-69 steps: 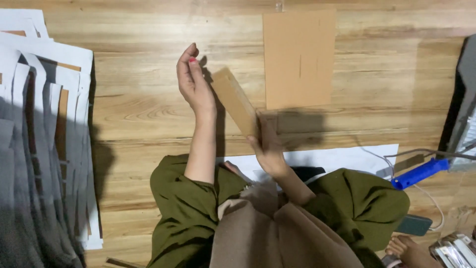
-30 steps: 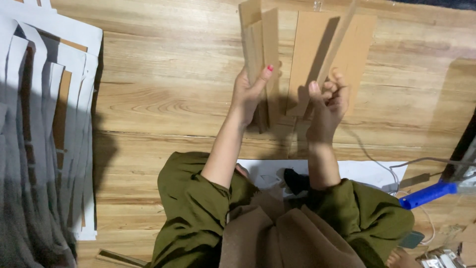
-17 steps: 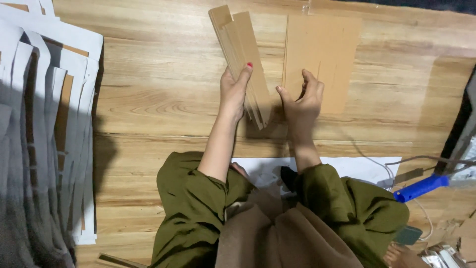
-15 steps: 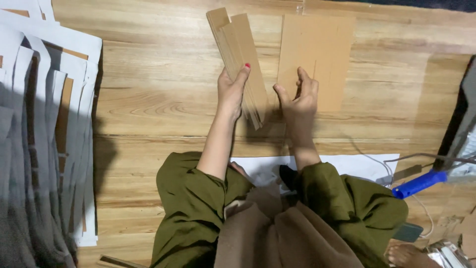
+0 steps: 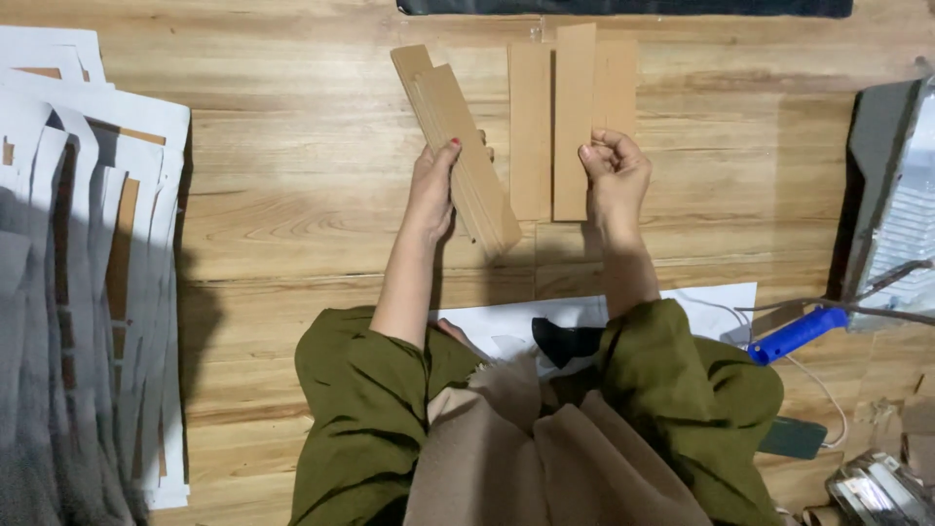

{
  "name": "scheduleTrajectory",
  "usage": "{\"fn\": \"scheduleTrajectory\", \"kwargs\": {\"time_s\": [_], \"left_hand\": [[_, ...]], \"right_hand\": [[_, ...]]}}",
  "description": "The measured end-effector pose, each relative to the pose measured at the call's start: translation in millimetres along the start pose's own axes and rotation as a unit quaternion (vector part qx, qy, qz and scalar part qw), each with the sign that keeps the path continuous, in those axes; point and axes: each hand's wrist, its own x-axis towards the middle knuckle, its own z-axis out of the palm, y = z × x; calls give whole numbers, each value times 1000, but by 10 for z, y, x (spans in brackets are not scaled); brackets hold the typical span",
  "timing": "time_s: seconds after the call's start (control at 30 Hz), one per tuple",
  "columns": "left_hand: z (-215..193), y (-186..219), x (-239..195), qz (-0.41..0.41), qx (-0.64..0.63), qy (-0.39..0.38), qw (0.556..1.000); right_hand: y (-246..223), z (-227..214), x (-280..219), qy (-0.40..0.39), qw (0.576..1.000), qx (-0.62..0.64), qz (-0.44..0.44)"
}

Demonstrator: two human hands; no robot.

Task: The person assembles paper crafts by placing brown paper pieces onto white sheets and covering them with black sheets. They smooth the surfaces, flip the assemblies, and stack completed units. The person also gathers and stacks leftover brown paper strips.

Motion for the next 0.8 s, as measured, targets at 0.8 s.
{"fn": "scheduleTrajectory", "kwargs": {"time_s": [0.8], "left_hand": [[106,-283,48,65,90,6,994]], "right_hand": [[-321,581,-773,-94,993,-38,55]]}}
